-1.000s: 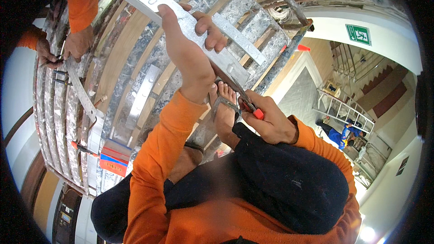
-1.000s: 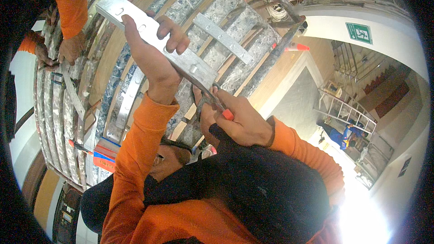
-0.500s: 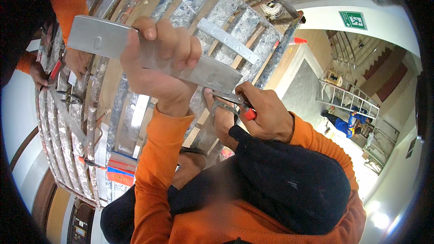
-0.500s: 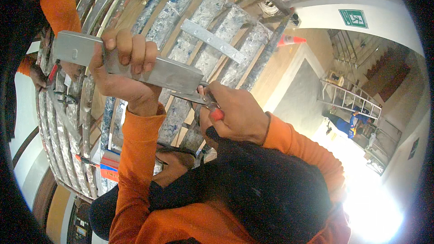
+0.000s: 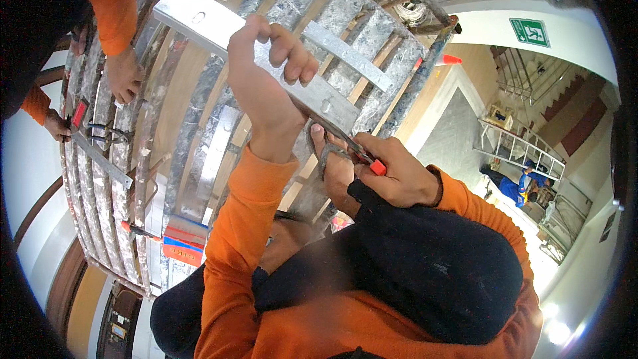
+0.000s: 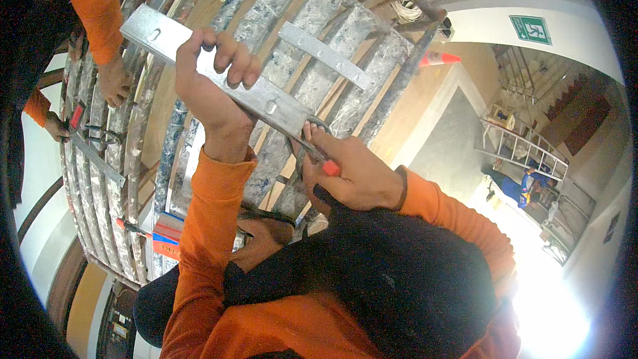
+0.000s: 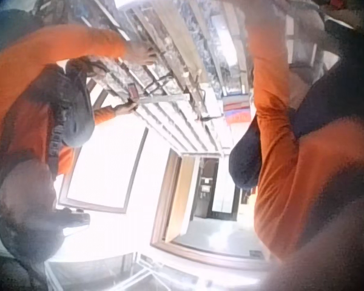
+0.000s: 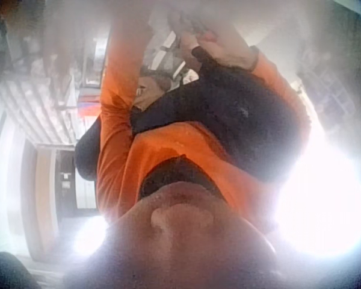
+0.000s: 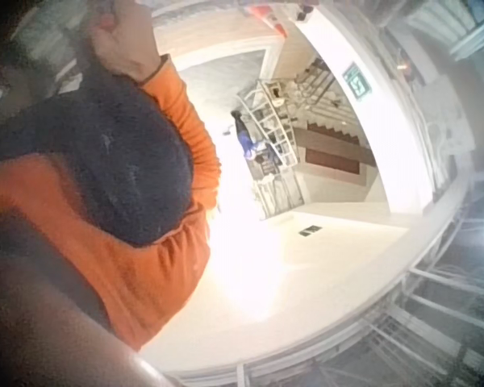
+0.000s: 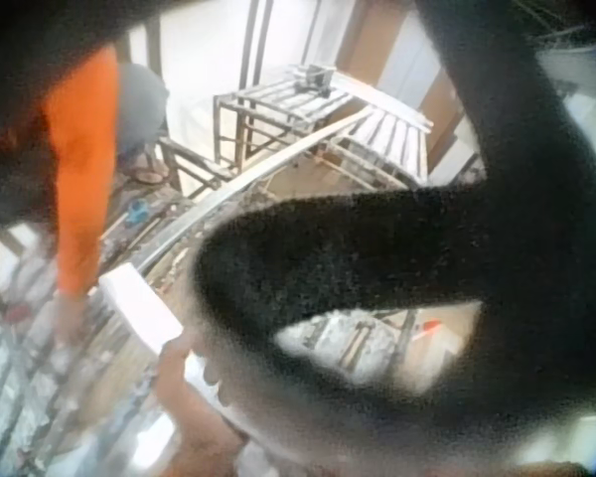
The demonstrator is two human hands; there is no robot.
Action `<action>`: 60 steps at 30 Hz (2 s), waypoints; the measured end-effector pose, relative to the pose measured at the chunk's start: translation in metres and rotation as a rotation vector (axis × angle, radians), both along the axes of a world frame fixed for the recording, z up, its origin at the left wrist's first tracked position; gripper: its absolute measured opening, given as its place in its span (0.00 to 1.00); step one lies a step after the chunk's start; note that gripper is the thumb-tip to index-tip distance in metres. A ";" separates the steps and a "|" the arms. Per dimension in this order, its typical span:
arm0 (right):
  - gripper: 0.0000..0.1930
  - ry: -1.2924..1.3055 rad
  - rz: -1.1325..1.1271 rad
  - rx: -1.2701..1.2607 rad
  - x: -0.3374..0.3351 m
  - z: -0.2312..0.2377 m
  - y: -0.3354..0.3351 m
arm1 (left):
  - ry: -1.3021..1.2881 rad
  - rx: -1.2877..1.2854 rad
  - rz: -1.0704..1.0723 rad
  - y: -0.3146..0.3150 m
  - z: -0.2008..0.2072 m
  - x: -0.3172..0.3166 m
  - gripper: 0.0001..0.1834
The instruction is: The person uses tin snips to cut a long metal strip into shorter segments while standing on scaffolding. They repeatedly position the strip, cut it, and then use a hammer to tap the cut edges, likely to flatten or align them.
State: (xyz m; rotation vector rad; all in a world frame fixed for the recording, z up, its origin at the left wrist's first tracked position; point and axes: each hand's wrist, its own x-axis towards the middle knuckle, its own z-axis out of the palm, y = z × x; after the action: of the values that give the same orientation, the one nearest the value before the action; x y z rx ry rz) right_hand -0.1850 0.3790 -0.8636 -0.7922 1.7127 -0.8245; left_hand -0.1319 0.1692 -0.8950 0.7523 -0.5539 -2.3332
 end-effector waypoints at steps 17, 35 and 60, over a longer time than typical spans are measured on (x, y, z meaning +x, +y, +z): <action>0.27 -0.023 0.030 -0.012 -0.001 -0.003 0.004 | -0.035 -0.105 0.025 0.004 0.014 0.000 0.13; 0.28 0.034 0.101 0.150 0.000 -0.001 -0.004 | -0.013 -0.206 -0.030 0.000 0.008 0.006 0.15; 0.26 0.047 0.352 0.118 -0.061 -0.025 -0.078 | 0.483 -0.391 0.235 -0.031 0.078 0.064 0.14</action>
State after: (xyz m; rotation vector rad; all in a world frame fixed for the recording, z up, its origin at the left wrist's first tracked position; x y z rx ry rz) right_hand -0.2457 0.3014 -0.8888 -1.0015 1.5846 -0.4633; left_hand -0.0674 0.1378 -0.8166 0.0594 -0.6334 -1.9995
